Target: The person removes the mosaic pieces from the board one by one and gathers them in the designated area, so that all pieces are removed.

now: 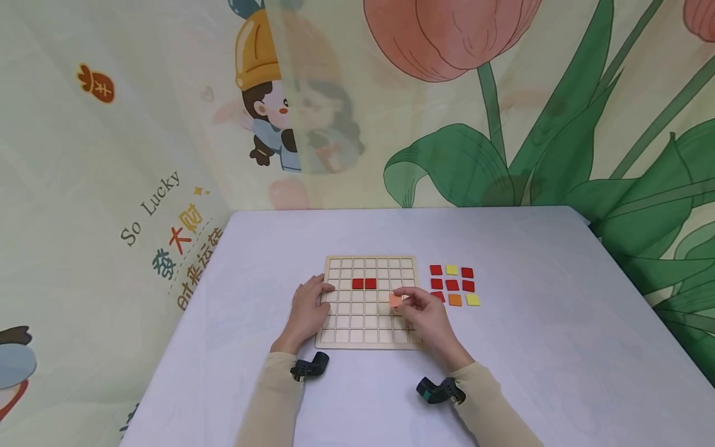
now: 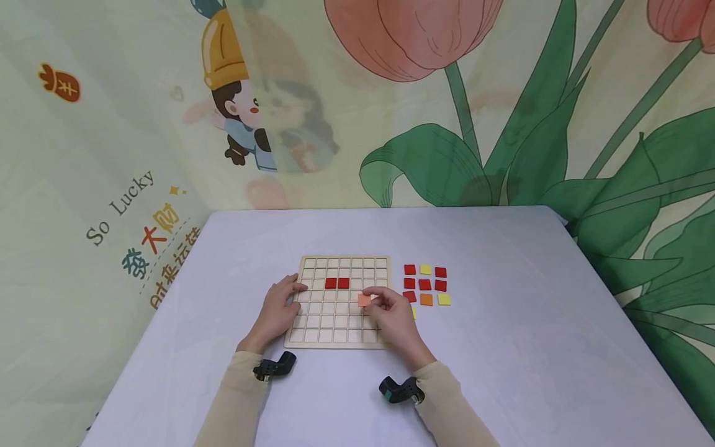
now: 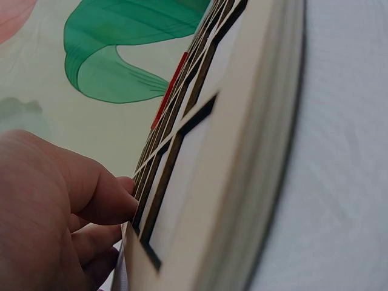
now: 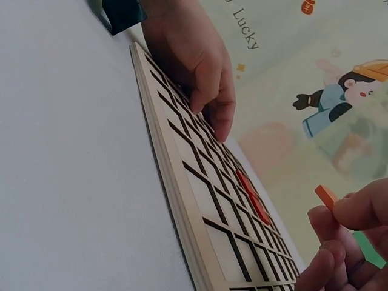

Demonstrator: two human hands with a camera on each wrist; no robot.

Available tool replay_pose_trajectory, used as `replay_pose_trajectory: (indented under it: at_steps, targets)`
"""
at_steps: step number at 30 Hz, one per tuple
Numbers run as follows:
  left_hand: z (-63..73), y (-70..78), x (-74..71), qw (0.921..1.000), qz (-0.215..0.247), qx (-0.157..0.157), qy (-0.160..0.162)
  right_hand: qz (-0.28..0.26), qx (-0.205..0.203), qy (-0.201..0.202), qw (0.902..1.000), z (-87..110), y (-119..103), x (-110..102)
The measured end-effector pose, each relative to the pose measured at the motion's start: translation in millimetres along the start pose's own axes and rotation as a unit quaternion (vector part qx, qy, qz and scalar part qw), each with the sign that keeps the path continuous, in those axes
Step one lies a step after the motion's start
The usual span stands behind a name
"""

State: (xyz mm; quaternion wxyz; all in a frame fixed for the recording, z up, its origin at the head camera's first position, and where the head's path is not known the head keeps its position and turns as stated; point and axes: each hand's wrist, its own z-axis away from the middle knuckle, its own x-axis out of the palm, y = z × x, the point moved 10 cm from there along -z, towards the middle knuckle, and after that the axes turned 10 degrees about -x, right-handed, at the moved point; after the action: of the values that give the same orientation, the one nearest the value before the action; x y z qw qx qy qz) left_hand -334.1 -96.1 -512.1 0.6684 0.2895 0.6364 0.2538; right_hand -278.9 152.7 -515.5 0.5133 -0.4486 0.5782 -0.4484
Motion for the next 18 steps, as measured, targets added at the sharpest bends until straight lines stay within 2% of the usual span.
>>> replay_pose_trajectory:
  at_steps: [9,18]
  targets:
    - [0.1,-1.0,2.8,1.0,-0.003,-0.003,-0.002,0.006,0.02,0.022,0.9995,6.8,6,-24]
    - [0.3,-1.9,2.0,0.9999,-0.009,-0.004,-0.004,0.026,0.018,0.026,0.9992,11.7,11,-48]
